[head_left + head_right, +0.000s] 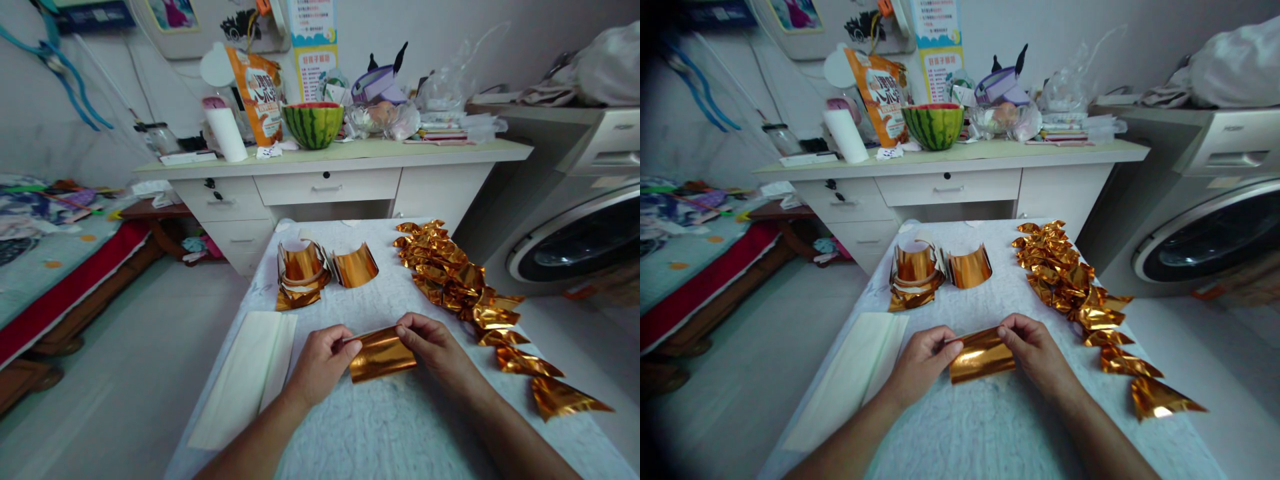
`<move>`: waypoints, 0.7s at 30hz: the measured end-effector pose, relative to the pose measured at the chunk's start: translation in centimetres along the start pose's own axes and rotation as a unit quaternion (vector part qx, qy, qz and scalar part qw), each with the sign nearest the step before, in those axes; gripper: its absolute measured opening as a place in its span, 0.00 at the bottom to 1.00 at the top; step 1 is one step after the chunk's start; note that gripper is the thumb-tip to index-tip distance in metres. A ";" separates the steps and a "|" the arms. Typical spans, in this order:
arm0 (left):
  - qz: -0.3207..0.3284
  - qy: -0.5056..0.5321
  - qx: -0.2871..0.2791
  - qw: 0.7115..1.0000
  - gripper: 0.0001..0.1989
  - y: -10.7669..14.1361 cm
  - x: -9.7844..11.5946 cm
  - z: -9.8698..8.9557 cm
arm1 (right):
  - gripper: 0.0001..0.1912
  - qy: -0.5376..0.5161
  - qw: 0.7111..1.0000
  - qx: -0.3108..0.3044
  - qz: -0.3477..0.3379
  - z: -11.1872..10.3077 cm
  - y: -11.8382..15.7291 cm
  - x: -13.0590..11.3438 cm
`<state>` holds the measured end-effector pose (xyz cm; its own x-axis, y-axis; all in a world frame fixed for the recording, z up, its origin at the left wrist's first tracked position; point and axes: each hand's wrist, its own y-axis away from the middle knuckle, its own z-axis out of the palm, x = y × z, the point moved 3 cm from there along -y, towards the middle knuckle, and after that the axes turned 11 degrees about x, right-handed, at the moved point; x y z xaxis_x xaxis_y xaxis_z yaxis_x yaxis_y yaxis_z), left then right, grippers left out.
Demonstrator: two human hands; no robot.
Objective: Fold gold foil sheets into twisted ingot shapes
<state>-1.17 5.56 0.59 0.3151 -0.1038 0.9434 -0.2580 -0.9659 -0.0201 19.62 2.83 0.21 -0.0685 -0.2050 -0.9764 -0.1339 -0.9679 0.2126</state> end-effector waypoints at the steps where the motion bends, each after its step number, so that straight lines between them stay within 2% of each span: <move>1: -0.001 0.001 -0.001 1.000 0.14 0.0 0.0 0.0 | 0.18 -0.004 1.000 -0.002 0.003 0.0 0.0 0.0; 13: 0.005 0.006 -0.004 1.000 0.14 -0.1 0.1 0.0 | 0.18 -0.001 1.000 -0.001 0.001 0.0 -0.1 0.1; 21: -0.017 0.019 0.015 1.000 0.09 0.0 0.2 0.1 | 0.18 0.001 1.000 -0.001 0.007 -0.1 -0.2 0.4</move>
<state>-1.04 5.51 0.78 0.2879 -0.0626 0.9556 -0.2206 -0.9754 0.0026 19.74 2.89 -0.18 -0.0681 -0.2183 -0.9735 -0.1319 -0.9652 0.2257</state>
